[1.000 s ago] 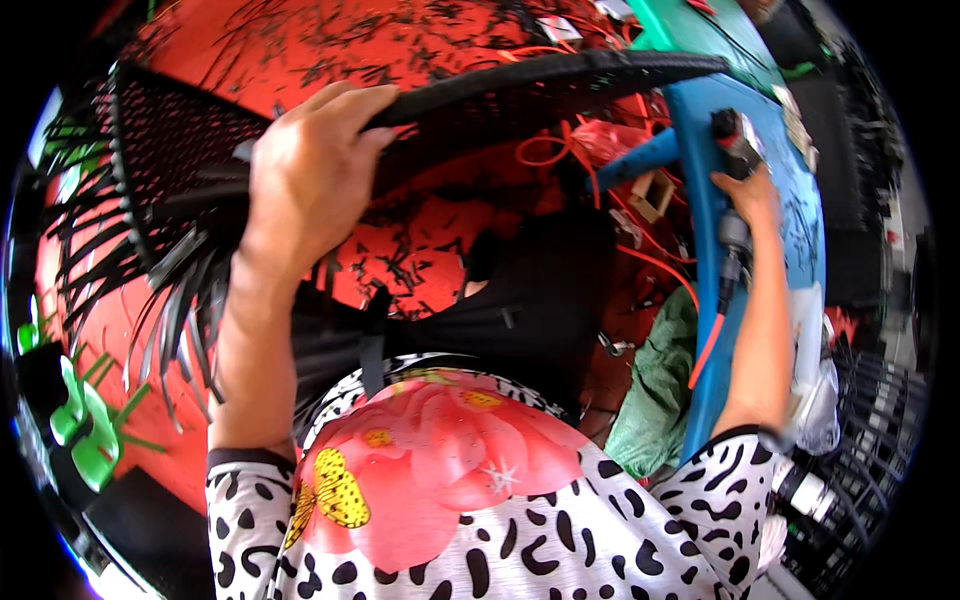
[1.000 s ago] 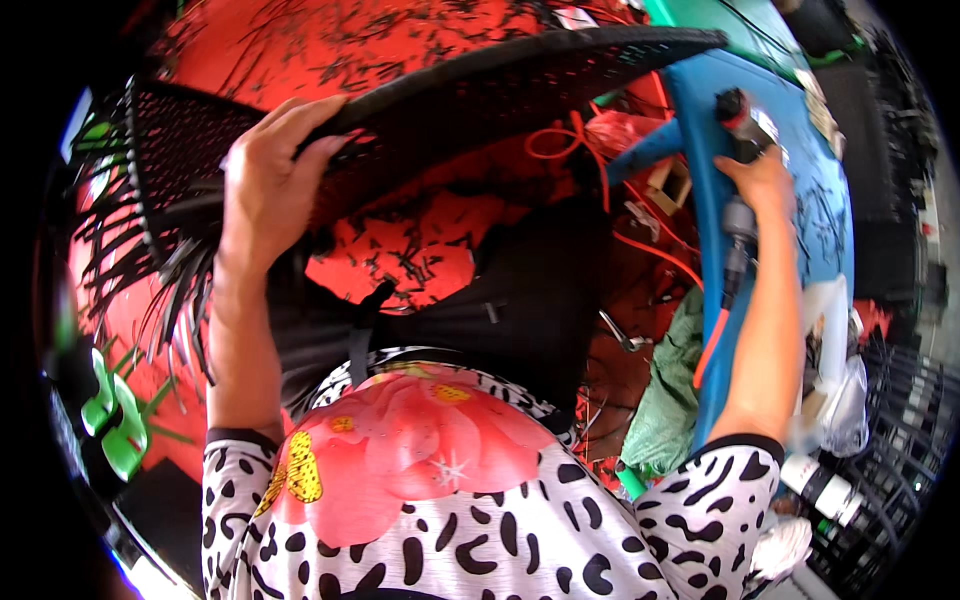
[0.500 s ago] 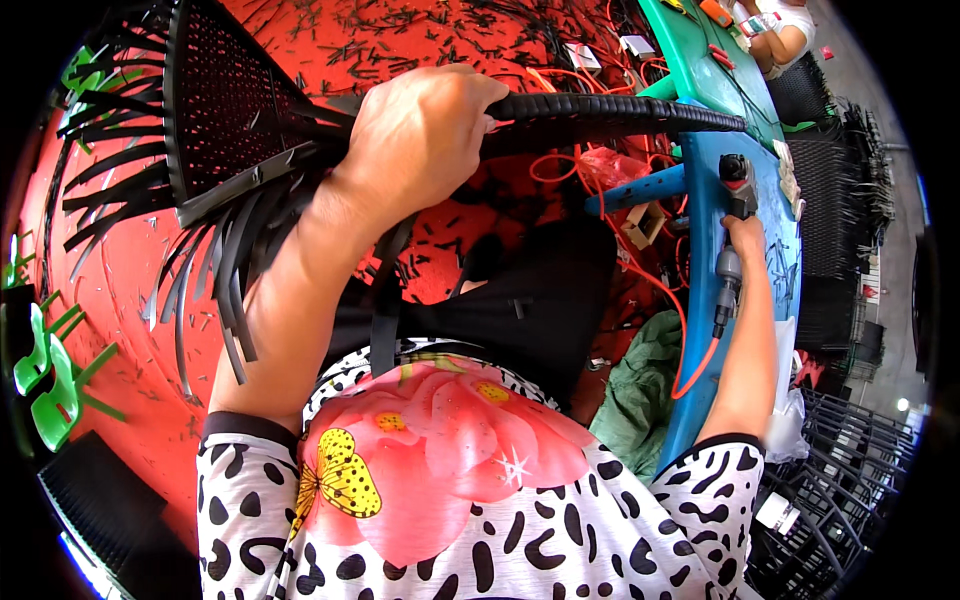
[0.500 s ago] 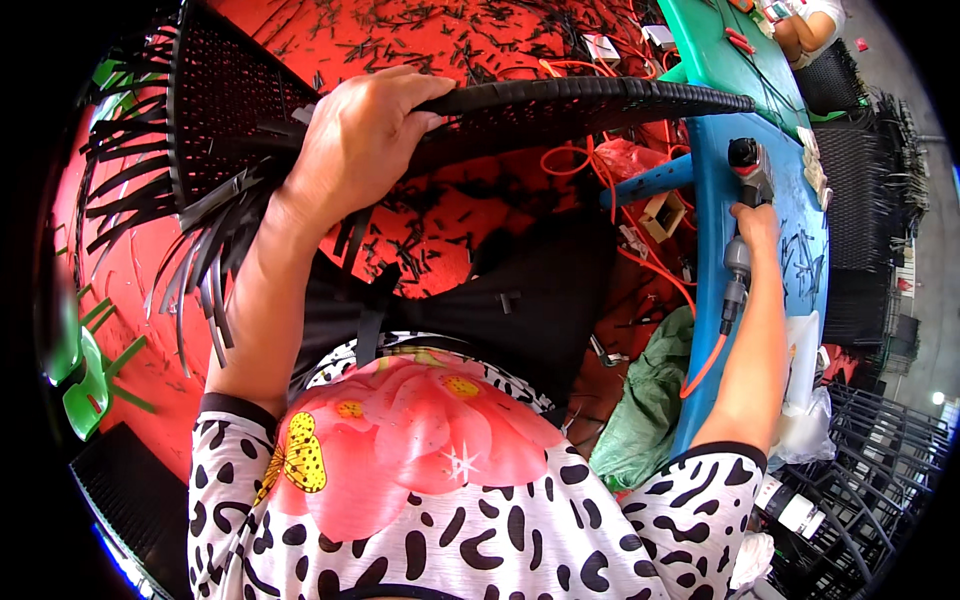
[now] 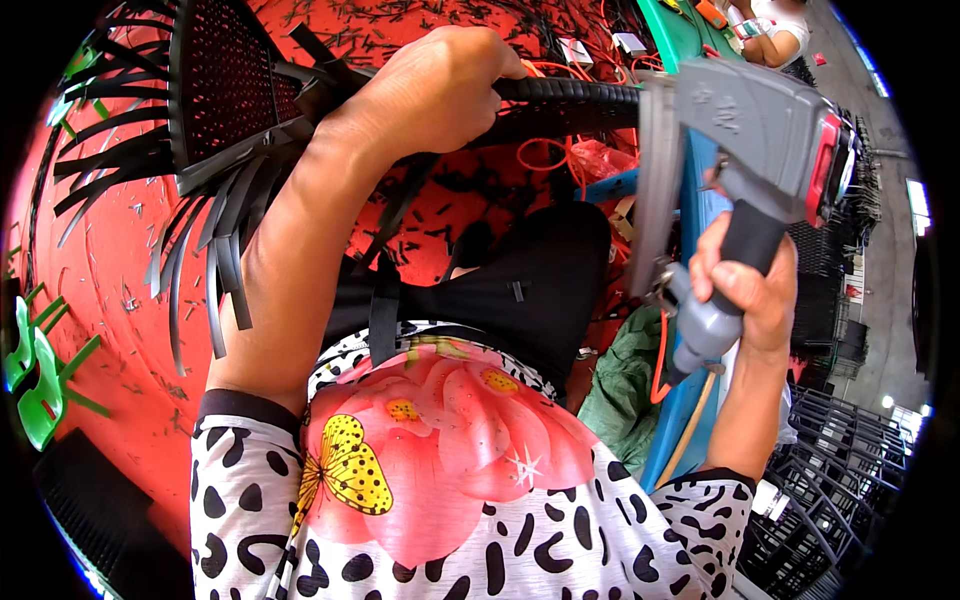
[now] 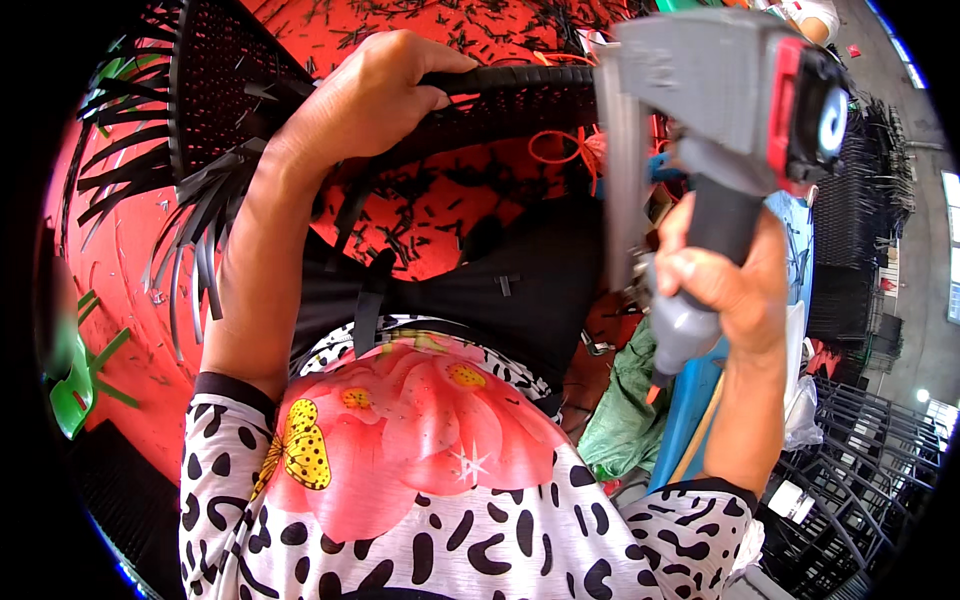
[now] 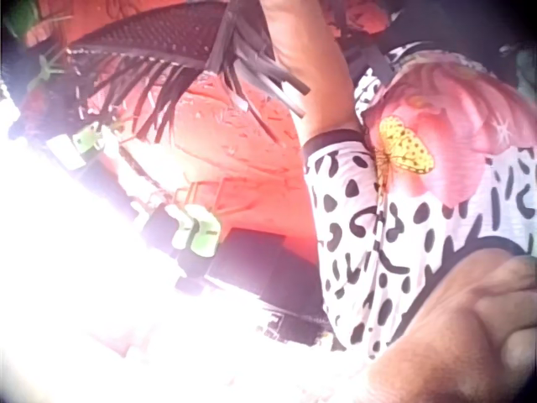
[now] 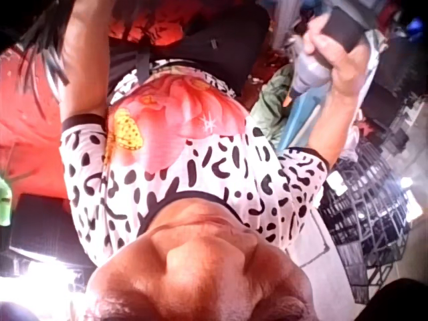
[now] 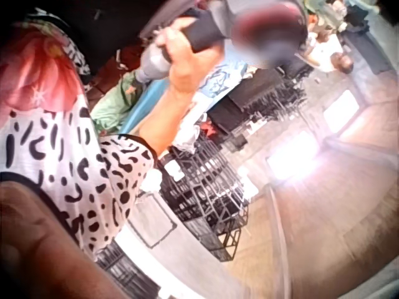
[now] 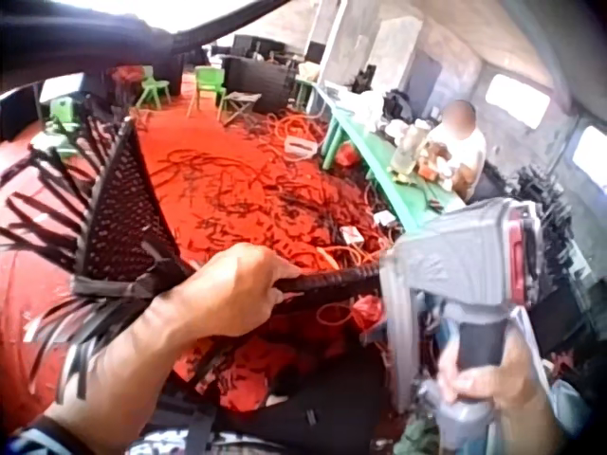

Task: The person repairs a black plastic chair by repeatedly using a pneumatic staple gun to attach black plastic strips to the chair's frame. They also use pliers to cut and adjust the strips. The task involves weaving the strips into the chair's structure and securing them with staples.

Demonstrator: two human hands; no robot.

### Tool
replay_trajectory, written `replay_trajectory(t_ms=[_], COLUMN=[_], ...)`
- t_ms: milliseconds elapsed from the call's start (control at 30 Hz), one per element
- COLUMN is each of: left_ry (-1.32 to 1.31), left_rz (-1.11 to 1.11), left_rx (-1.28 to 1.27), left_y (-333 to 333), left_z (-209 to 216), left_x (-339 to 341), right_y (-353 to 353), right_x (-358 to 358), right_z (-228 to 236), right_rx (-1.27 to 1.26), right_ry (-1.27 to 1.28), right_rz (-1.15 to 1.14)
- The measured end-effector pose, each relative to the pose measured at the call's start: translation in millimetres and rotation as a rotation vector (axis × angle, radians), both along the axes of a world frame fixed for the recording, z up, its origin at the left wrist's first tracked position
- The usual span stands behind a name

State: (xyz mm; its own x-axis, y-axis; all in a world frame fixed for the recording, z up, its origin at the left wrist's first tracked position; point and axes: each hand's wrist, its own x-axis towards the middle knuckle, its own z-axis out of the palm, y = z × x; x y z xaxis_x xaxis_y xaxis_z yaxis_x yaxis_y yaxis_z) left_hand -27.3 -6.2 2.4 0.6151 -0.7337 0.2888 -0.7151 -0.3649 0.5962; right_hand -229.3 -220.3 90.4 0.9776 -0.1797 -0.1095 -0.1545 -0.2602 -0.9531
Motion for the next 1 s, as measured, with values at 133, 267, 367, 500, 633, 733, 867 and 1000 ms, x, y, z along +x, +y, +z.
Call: replay_trajectory(t_ms=[133,267,367,500,633,733,867,1000], left_ry=[0.043,0.059,0.043,0.027,-0.092,-0.287,-0.044,-0.035], left_rz=[0.02,0.016,0.022,0.011,-0.042,-0.066,-0.008,-0.029], left_rx=[-0.028,-0.018,-0.027,0.019,-0.007,0.117,-0.119,-0.046], left_y=[-1,-3,-3,-3,-2,-3,-3,-1], left_z=[-2,-6,-6,-2,-9,-8,-6,1], left_x=[-3,-2,-3,-4,-4,-2,-6,-7], right_y=[28,38,39,38,41,42,49,50], right_x=[6,11,16,18,18,20,23,23], right_z=[-1,-1,1,3,9,13,21,21], right_rx=[0.122,0.127,0.132,0.115,0.106,0.099,0.078,0.1], right_ry=[0.138,0.175,0.191,0.22,0.25,0.264,0.269,0.257], right_rz=[0.084,0.1,0.112,0.13,0.115,0.086,0.045,0.031])
